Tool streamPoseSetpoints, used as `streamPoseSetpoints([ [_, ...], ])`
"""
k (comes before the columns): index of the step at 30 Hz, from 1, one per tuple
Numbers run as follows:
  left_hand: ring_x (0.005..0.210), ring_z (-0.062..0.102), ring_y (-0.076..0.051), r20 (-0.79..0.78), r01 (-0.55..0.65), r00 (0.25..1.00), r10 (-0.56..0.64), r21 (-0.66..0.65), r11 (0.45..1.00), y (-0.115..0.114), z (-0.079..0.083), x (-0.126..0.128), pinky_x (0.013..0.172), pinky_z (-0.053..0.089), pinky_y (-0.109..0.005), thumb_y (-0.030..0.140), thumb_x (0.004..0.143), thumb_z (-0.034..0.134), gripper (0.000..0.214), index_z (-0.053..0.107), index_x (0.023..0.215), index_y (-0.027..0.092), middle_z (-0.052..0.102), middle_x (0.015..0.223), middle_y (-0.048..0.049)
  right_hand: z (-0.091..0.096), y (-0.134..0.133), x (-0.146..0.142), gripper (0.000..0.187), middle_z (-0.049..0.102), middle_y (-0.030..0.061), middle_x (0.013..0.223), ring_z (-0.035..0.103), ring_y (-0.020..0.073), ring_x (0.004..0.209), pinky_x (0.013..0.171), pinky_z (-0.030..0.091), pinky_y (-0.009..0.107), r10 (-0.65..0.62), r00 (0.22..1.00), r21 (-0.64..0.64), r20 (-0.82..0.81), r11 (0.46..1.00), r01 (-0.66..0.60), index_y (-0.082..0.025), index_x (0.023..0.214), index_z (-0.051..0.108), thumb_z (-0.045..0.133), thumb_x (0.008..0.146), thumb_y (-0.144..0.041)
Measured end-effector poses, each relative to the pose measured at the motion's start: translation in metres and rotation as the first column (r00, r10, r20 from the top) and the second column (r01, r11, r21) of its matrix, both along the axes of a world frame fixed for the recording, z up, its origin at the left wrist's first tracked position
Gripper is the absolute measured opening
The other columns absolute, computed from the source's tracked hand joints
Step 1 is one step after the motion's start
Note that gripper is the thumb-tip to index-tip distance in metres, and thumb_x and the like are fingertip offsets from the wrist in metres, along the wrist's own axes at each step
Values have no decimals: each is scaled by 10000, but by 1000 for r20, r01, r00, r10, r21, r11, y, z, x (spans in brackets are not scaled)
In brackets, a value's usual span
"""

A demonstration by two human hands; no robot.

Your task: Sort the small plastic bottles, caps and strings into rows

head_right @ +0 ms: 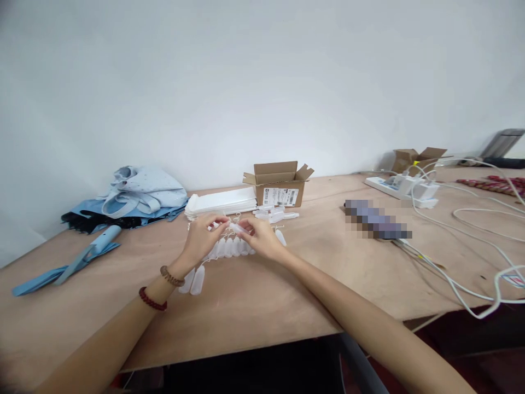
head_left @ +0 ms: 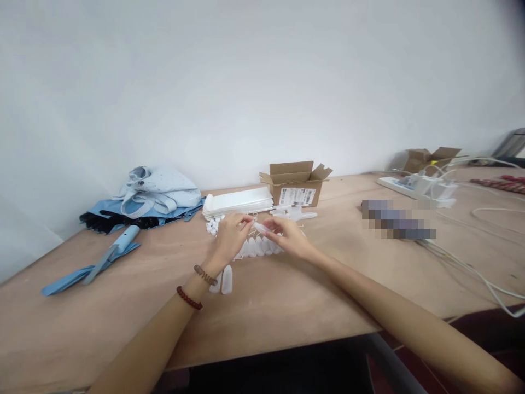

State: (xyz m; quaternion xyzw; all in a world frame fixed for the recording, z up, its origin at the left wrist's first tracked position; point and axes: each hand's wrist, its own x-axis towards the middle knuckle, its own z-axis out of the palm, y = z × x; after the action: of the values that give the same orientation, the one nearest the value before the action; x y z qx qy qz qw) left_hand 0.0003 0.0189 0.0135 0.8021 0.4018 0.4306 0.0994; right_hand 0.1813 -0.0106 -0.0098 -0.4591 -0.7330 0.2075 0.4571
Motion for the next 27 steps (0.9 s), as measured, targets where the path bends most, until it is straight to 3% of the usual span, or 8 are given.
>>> streamPoseSetpoints([
  [5, 838, 640, -196, 24, -15, 1000, 16, -55, 998, 0, -2, 1, 744, 481, -312, 215, 795, 579, 135, 702, 834, 176, 722, 884, -53, 1, -3, -5, 199, 680, 74, 946, 632, 167, 844, 775, 499, 313, 14, 995, -79, -101, 997, -22, -145, 958, 618, 620, 796, -260],
  [14, 856, 661, -192, 189, 62, 981, -30, -165, 984, -3, -4, 5, 798, 513, -312, 195, 801, 568, 159, 709, 865, 160, 725, 928, -65, 0, -3, -6, 203, 681, 97, 992, 634, 181, 834, 774, 499, 338, -1, 998, -77, -57, 997, -3, -134, 977, 623, 611, 787, -205],
  [27, 924, 639, -186, 7, 132, 991, -135, 159, 978, -11, -2, 8, 838, 501, -333, 86, 830, 487, 219, 670, 916, 170, 699, 972, -72, -1, -1, -4, 270, 668, 78, 925, 626, 185, 837, 762, 489, 322, 11, 995, -28, -101, 1000, -13, -152, 1073, 585, 568, 807, -192],
])
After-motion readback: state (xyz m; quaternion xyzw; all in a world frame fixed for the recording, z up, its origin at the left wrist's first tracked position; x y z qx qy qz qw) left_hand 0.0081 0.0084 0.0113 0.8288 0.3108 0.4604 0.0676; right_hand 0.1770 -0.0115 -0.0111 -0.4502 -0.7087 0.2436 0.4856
